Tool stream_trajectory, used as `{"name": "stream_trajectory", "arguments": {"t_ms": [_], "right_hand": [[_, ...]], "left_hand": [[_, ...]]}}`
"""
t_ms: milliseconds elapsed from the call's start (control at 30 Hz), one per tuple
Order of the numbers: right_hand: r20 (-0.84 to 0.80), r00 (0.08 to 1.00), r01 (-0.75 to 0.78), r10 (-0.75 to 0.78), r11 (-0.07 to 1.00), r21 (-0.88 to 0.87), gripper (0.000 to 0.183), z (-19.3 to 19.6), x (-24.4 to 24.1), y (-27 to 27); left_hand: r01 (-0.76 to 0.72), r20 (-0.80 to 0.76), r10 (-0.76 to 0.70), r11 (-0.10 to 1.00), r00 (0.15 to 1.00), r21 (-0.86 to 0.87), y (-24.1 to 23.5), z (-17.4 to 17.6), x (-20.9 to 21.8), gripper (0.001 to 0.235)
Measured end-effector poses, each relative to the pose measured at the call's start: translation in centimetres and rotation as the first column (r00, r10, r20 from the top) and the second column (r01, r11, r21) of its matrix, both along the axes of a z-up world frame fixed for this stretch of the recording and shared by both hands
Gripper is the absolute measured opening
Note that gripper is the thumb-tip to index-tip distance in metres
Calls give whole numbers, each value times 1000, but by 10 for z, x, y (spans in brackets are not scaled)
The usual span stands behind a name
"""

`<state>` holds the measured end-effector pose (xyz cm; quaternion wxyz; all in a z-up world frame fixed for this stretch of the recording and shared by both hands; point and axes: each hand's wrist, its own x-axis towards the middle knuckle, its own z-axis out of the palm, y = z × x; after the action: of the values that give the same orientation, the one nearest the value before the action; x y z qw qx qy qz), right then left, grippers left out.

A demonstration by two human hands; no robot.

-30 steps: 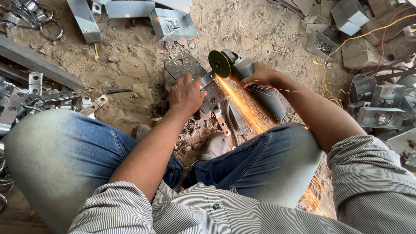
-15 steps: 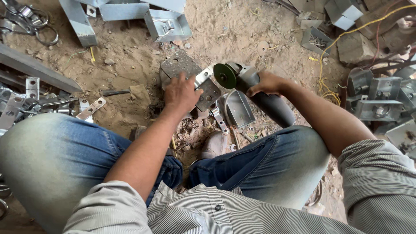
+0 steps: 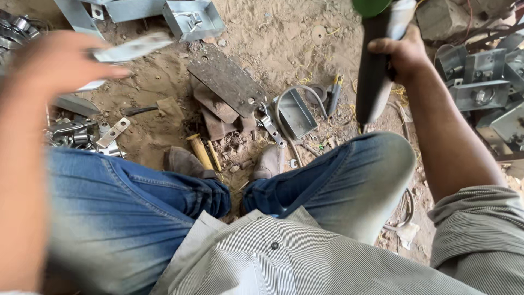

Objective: The person uses an angle grinder to smooth and trim several small metal brackets, holding them against a block while grinding the edges.

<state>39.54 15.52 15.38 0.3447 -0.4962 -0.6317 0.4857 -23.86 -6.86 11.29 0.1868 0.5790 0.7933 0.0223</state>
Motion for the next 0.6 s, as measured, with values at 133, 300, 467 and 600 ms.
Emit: {"name": "stream_trajectory", "arguments": {"t_ms": [133,300,467,600], "right_hand": [[-282,957,70,-69,998,-7,42,-5,18,-15],[-296,922,160,-248,943,-293,22,-29,35,-33],[-362,905,161,-224,967,-195,26,-42,46,-31],[-382,889,207,-252,966,-156,31,-46,46,-30]], "left_hand": [[-136,306,80,977,949,164,-71,-61,-92,44],[-372,409,259,900,875,226,-194,-121,-126,49],[-341,-137,409,871,902,355,-224,-122,-121,55],[-391,-219,479,853,850,346,-225,-140,-139,59]]}}
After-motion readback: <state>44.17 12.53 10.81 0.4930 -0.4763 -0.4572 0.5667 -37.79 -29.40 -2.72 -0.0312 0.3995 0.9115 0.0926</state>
